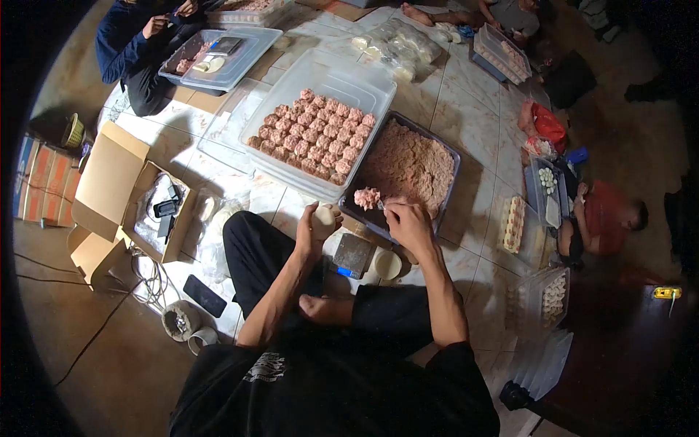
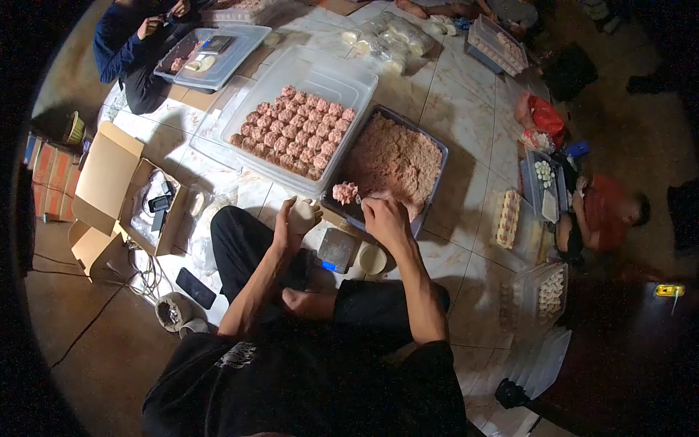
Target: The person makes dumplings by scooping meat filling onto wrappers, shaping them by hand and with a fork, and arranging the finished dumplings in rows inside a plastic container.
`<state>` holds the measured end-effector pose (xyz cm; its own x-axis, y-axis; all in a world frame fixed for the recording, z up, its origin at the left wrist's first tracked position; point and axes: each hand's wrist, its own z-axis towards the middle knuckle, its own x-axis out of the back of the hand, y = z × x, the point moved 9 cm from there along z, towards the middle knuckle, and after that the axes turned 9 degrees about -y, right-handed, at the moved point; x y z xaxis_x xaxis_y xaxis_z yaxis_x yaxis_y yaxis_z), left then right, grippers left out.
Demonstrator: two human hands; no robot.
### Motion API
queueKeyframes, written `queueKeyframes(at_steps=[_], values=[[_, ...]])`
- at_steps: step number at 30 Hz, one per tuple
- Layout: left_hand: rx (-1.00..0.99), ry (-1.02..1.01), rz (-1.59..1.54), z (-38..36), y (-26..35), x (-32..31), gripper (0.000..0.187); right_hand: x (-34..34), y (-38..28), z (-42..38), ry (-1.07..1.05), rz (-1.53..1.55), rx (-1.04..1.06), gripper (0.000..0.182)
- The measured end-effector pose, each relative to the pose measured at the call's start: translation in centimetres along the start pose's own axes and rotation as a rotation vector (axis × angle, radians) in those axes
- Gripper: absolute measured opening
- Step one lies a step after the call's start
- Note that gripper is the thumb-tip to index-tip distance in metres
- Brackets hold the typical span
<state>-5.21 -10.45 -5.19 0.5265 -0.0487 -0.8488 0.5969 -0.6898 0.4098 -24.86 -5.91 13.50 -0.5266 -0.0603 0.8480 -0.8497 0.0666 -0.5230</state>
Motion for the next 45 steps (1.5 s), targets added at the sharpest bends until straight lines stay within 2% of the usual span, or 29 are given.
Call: queueKeyframes(at_steps=[2, 3, 5, 6, 7, 9, 13, 14, 15, 17, 18, 20, 21, 23, 25, 27, 28, 31, 32, 33, 35, 36, 37, 39, 40, 41, 42, 43, 45], values=[[-0.024, 0.029, 0.124, -2.1, 0.5, -2.9, 0.056, 1.1, -2.5, -2.8, 0.009, 0.086, -0.039, 0.02], [-0.057, -0.098, 0.088, -2.8, 0.4, -5.9, 0.056, 0.8, -3.4, -3.7, -0.026, 0.127, -0.082, 0.023], [-0.108, -0.353, 0.05, -3.3, -0.7, -8.8, 0.048, -1.7, -4.5, -4.8, -0.102, 0.348, -0.008, 0.02], [-0.036, -0.213, 0.093, -5.1, -0.4, -10.9, 0.033, -3.8, -3.4, -5.0, -0.082, 0.424, -0.019, 0.017], [-0.033, -0.177, 0.18, -4.9, -1.0, -9.5, 0.03, -5.2, -2.8, -5.4, -0.066, 0.503, -0.03, 0.015], [-0.047, -0.101, 0.35, -3.9, -1.6, -6.6, 0.028, -5.0, -3.6, -6.4, -0.058, 0.376, -0.047, 0.014], [-0.183, 0.016, 0.147, -4.8, -1.3, -6.1, 0.019, -0.8, -6.3, -8.6, 0.09, 0.028, -0.04, 0.013], [-0.204, -0.03, 0.165, -4.5, -0.6, -6.2, 0.02, -0.8, -5.0, -9.7, 0.138, 0.04, -0.091, 0.015], [-0.222, -0.07, 0.182, -4.4, 0.2, -5.9, 0.028, 1.7, -6.6, -10.6, 0.164, -0.094, -0.177, 0.016], [-0.215, -0.101, 0.115, -4.5, 0.6, -6.1, 0.044, 3.3, -6.2, -10.5, 0.099, 0.116, -0.198, 0.017], [-0.189, -0.091, 0.029, -5.1, 0.9, -7.3, 0.05, 4.4, -7.4, -10.6, 0.208, 0.121, -0.112, 0.014], [-0.062, -0.103, -0.21, -6.3, 1.0, -9.8, 0.074, 3.6, -9.1, -10.0, 0.25, 0.208, -0.041, 0.011], [-0.053, -0.155, -0.234, -6.3, 0.9, -10.8, 0.079, 3.0, -10.2, -9.6, 0.276, 0.253, -0.003, 0.01], [-0.037, -0.253, -0.278, -6.4, 0.6, -12.2, 0.09, -1.0, -10.2, -8.2, 0.135, 0.161, -0.07, 0.011], [-0.101, -0.176, -0.294, -6.6, 1.0, -10.3, 0.092, -1.9, -9.3, -8.4, 0.093, 0.093, -0.037, 0.012], [-0.183, -0.107, -0.31, -6.6, 2.6, -9.5, 0.095, -0.4, -10.4, -8.2, 0.203, 0.177, 0.023, 0.013], [-0.144, -0.02, -0.316, -6.5, 2.0, -8.9, 0.098, -0.1, -10.8, -8.7, 0.264, 0.227, 0.032, 0.013], [-0.071, -0.149, -0.281, -5.5, 0.7, -8.0, 0.1, -3.6, -9.0, -8.1, 0.12, 0.161, 0.011, 0.013], [-0.139, -0.009, -0.256, -6.0, 1.4, -6.8, 0.098, -3.5, -8.6, -8.3, 0.077, 0.181, -0.029, 0.013], [-0.231, -0.022, -0.295, -6.3, 2.8, -6.9, 0.096, -2.9, -8.6, -7.8, 0.104, 0.218, -0.027, 0.013], [-0.088, -0.01, -0.269, -6.6, 1.8, -7.9, 0.093, -3.1, -9.0, -8.8, 0.166, 0.312, -0.085, 0.012], [-0.05, -0.038, -0.263, -6.2, 0.8, -8.0, 0.089, -3.6, -9.9, -8.6, 0.148, 0.192, -0.009, 0.009], [-0.014, -0.068, -0.256, -5.6, -0.5, -7.6, 0.086, -5.9, -8.0, -8.2, 0.07, 0.153, -0.046, 0.007], [-0.113, 0.067, -0.245, -5.0, -0.5, -3.2, 0.083, -3.6, -6.6, -9.3, 0.146, 0.054, -0.045, 0.008], [-0.161, 0.094, -0.178, -4.5, 0.4, -1.4, 0.079, -1.7, -5.1, -9.5, 0.069, 0.083, -0.139, 0.009], [-0.198, 0.126, -0.11, -4.6, 1.0, 0.6, 0.075, 0.4, -3.4, -10.3, 0.121, -0.085, -0.275, 0.008], [-0.134, 0.248, -0.155, -6.0, 1.8, -0.1, 0.067, 2.0, -0.9, -10.7, 0.123, -0.207, -0.335, 0.009], [-0.068, 0.26, -0.22, -6.1, 1.2, 0.8, 0.06, 3.0, 2.0, -11.0, 0.077, -0.299, -0.383, 0.012], [-0.055, 0.258, -0.07, -5.5, 0.3, 2.5, 0.057, 2.0, 6.8, -10.8, 0.014, -0.522, -0.326, 0.013]])
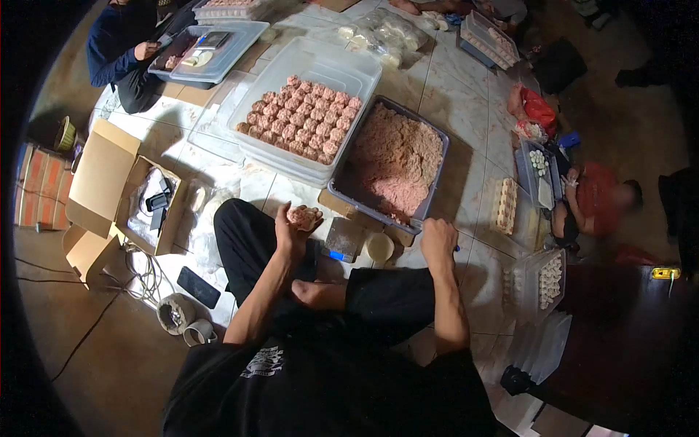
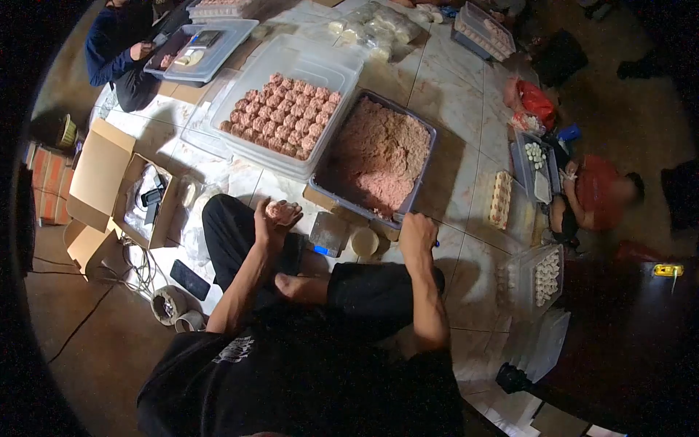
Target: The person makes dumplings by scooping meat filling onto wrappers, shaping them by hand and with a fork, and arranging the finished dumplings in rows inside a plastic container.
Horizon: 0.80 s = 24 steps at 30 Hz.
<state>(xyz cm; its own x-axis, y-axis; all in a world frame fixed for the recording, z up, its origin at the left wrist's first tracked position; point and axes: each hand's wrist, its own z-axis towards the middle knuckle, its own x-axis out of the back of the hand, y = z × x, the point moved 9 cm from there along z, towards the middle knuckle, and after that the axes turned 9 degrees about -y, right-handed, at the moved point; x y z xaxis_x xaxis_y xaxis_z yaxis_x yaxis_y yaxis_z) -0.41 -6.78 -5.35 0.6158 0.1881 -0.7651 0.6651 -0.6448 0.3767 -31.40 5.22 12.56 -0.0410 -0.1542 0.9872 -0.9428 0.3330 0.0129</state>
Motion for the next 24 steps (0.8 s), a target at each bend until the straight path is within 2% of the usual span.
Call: queueKeyframes(at_steps=[2, 3, 4, 5, 8, 10, 11, 12, 14, 15, 16, 18, 19, 22, 23, 24], values=[[0.019, 0.03, 0.039, -1.7, -1.5, -2.0, 0.055, -2.6, -1.7, 1.0, -0.122, 0.007, 0.102, 0.009], [0.101, 0.003, 0.025, -1.4, -2.1, -2.5, 0.056, -2.5, -2.9, 1.1, -0.055, -0.035, 0.142, 0.008], [0.183, -0.018, 0.014, -1.4, -2.5, -2.7, 0.058, -2.2, -2.9, 1.3, -0.022, 0.067, 0.147, 0.008], [0.182, -0.1, -0.02, -1.3, -2.5, -3.7, 0.059, -1.7, -3.1, 1.4, 0.012, 0.172, 0.151, 0.009], [0.185, -0.131, -0.218, -0.3, -3.3, -4.3, 0.059, 3.0, -5.5, 1.3, 0.062, 0.396, 0.152, 0.013], [0.124, -0.102, -0.182, -0.9, -2.5, -6.3, 0.062, 6.4, -8.5, -0.4, 0.147, 0.472, 0.17, 0.015], [0.1, -0.204, -0.245, -0.7, -2.7, -7.6, 0.063, 7.0, -10.2, -0.8, 0.046, 0.58, 0.193, 0.018], [0.077, -0.311, -0.305, -0.5, -2.7, -8.9, 0.064, 7.7, -12.2, -1.4, 0.08, 0.698, 0.294, 0.016], [0.047, -0.278, -0.22, -0.8, -2.4, -10.7, 0.074, 5.0, -15.1, -1.6, 0.09, 0.692, 0.372, 0.014], [0.059, -0.323, -0.24, -0.4, -2.6, -10.2, 0.078, 3.1, -15.6, -1.2, -0.04, 0.585, 0.3, 0.012], [0.072, -0.368, -0.259, -0.2, -2.7, -9.6, 0.082, 2.9, -15.4, -2.0, -0.016, 0.519, 0.275, 0.013], [-0.005, -0.112, -0.181, -0.4, -2.2, -6.3, 0.087, 4.8, -15.4, -2.8, 0.037, 0.37, 0.256, 0.014], [-0.055, -0.157, -0.25, 0.0, -1.6, -6.4, 0.089, 5.1, -14.7, -2.8, -0.086, 0.341, 0.134, 0.016], [0.065, -0.103, -0.206, -2.9, -1.8, -9.3, 0.09, 4.4, -15.1, -2.4, 0.008, 0.575, 0.279, 0.017], [0.049, -0.26, -0.131, -3.2, -2.0, -10.2, 0.087, 2.8, -15.6, -1.9, -0.158, 0.538, 0.235, 0.015], [0.048, -0.24, -0.19, -2.7, -2.4, -9.9, 0.084, 3.5, -15.4, -2.3, -0.079, 0.541, 0.239, 0.012]])
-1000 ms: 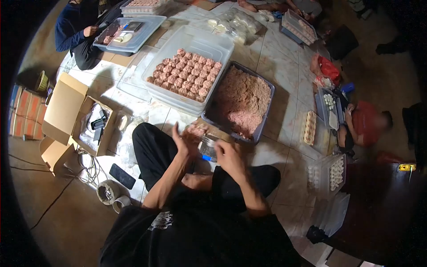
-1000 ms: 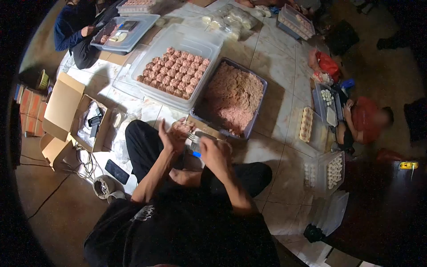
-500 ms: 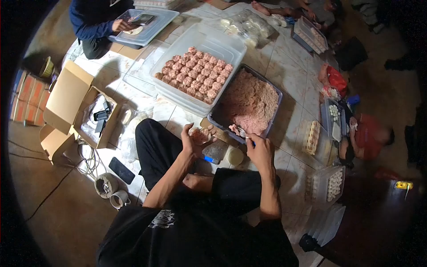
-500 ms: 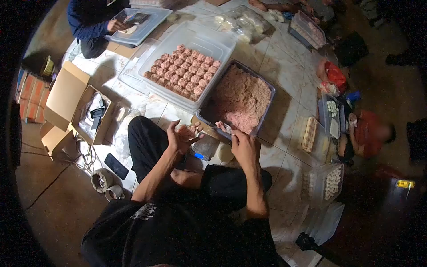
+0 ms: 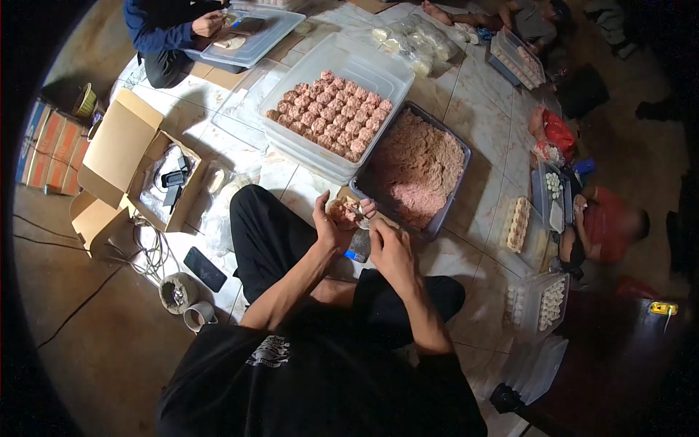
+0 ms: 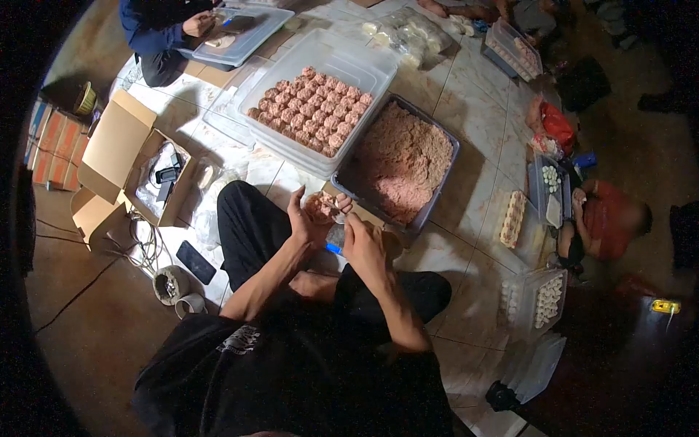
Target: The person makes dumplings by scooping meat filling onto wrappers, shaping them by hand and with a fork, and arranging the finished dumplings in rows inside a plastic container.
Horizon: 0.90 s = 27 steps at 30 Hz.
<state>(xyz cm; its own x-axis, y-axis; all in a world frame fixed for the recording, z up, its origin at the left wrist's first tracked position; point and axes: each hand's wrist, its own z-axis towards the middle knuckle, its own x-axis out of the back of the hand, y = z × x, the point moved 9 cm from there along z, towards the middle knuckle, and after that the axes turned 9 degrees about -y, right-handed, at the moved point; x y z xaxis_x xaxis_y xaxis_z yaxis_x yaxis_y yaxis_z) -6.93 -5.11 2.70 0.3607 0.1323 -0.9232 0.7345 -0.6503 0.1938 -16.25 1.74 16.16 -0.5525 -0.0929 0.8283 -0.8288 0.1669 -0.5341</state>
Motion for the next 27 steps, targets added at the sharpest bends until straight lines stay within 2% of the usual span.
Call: queueKeyframes(at_steps=[2, 3, 4, 7, 10, 12, 14, 17, 21, 24, 27], values=[[-0.026, 0.002, -0.078, 0.4, 0.2, 0.5, 0.074, 2.2, -0.2, -0.6, 0.147, -0.027, 0.066, 0.008], [-0.003, -0.016, -0.032, 0.6, 0.5, 0.5, 0.07, 4.4, -0.7, -0.9, 0.161, 0.144, 0.021, 0.008], [0.028, -0.032, 0.011, 0.6, 0.7, 0.7, 0.066, 5.6, -0.3, -1.2, 0.238, 0.16, 0.036, 0.01], [0.096, -0.072, 0.1, -0.6, 0.4, -2.2, 0.055, 6.7, 1.7, -1.8, 0.266, 0.207, -0.029, 0.01], [0.125, -0.126, 0.151, -1.3, 0.7, -4.2, 0.049, 6.2, 1.8, -3.2, 0.268, 0.365, 0.068, 0.011], [0.129, -0.104, 0.186, -1.2, 0.7, -3.9, 0.047, 3.7, 2.6, -3.5, 0.134, 0.552, 0.092, 0.01], [0.099, -0.149, 0.216, -1.2, 0.2, -4.4, 0.042, 0.1, 4.1, -3.9, -0.077, 0.977, -0.11, 0.01], [0.09, -0.204, 0.207, -0.9, -0.1, -5.3, 0.036, -0.8, 3.9, -4.4, -0.165, 1.172, -0.241, 0.012], [0.007, -0.274, 0.302, -1.7, 0.0, -6.5, 0.035, -0.9, 4.8, -3.6, -0.175, 1.151, -0.258, 0.014], [-0.04, -0.219, 0.419, -2.6, 0.8, -7.5, 0.033, -0.8, 5.7, -2.7, -0.131, 0.956, -0.174, 0.015], [-0.002, -0.215, 0.461, -2.5, 1.1, -6.9, 0.039, 0.5, 4.4, -2.2, -0.031, 0.671, -0.006, 0.015]])
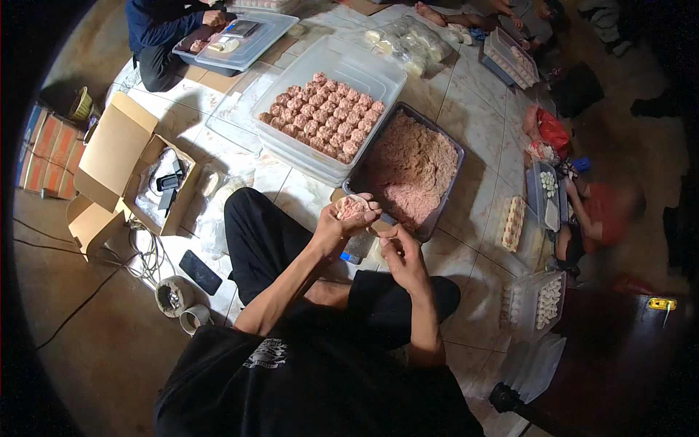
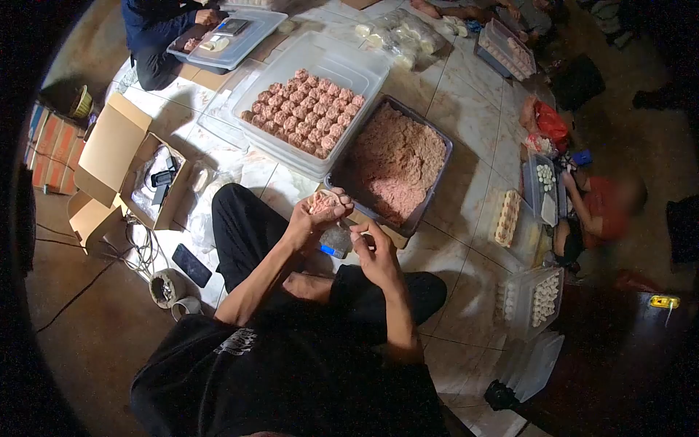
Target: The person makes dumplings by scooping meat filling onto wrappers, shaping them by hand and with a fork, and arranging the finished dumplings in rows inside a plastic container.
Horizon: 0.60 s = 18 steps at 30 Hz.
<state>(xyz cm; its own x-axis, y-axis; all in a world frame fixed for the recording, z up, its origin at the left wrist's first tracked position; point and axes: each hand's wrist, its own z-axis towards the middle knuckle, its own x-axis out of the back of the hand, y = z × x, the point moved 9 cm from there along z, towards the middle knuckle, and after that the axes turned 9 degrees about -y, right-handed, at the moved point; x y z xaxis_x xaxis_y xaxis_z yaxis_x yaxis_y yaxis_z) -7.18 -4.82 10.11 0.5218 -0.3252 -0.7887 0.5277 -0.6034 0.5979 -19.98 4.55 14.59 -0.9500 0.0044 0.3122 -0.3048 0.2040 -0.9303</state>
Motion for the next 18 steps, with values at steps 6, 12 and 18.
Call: queueKeyframes(at_steps=[6, 12, 18], values=[[-0.063, -0.045, -0.114, 0.5, 0.4, -0.5, 0.049, 1.6, -4.9, -0.8, 0.317, -0.435, 0.121, 0.008], [-0.062, 0.0, -0.245, 1.7, -3.1, 5.2, 0.04, 7.2, -0.4, 1.3, 0.536, -0.774, -0.153, 0.015], [0.0, 0.21, -0.091, 0.8, -3.8, 7.3, 0.022, 4.3, 9.1, -0.1, 0.354, -1.036, -0.316, 0.022]])
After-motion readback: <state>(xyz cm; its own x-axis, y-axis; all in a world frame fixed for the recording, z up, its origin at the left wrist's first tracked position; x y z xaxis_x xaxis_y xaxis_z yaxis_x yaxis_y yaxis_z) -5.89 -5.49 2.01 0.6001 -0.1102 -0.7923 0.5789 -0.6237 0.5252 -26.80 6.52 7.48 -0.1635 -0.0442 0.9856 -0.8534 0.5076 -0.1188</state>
